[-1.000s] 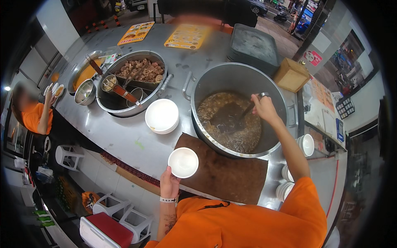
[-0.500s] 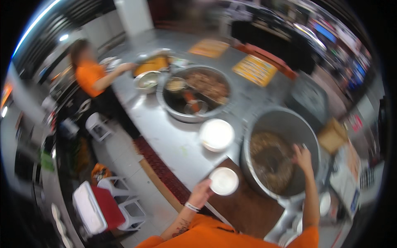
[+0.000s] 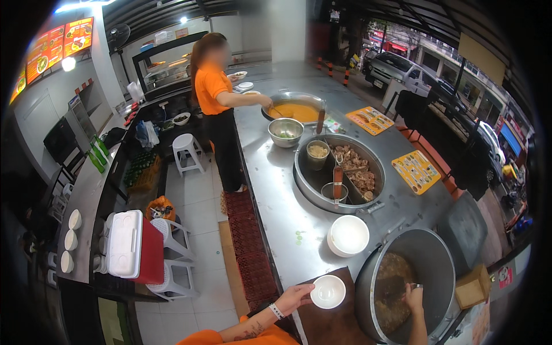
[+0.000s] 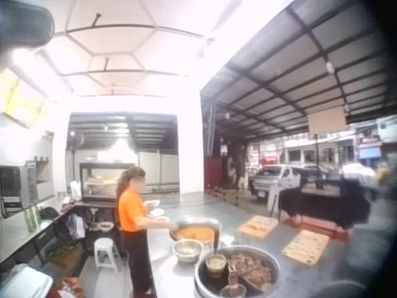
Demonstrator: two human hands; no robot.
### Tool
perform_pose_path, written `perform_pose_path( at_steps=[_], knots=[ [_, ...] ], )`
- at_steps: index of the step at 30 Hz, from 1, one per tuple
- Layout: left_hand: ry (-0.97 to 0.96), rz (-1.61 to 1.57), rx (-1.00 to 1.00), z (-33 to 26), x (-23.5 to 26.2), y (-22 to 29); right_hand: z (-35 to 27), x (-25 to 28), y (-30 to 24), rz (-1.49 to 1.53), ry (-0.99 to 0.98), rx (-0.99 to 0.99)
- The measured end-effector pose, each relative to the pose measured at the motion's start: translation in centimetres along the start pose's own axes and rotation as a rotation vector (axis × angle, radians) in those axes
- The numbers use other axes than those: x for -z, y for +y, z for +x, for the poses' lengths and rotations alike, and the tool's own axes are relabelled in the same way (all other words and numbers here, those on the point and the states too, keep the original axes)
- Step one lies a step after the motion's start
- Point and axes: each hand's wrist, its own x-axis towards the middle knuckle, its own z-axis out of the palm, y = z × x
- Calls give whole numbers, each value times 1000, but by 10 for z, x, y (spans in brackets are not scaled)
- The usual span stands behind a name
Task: The person ladles a dark liquid from a large pot into several small white bowls. They then place the filled bowls onto a black tray and arrange them for service. The person also handles a white container lid and moves around the food preparation counter.
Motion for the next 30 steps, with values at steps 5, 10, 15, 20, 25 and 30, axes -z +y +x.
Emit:
perform_pose_path(
  at_steps=[5,10,15,20,25,30],
  knots=[
    [32,-3,13,-3,-1,2,11,-23,8,-524,272,532],
    [41,-14,8,-4,4,-2,18,-49,5,-574,222,397],
    [-21,-5,44,-5,1,0,33,-40,43,-495,129,468],
    [15,1,48,-7,2,1,-7,-16,-8,-290,120,315],
    [-9,-2,30,3,6,-7,-34,17,-36,-453,230,329],
    [-68,17,26,8,-6,-3,-64,46,-66,-566,329,406]
  ],
)
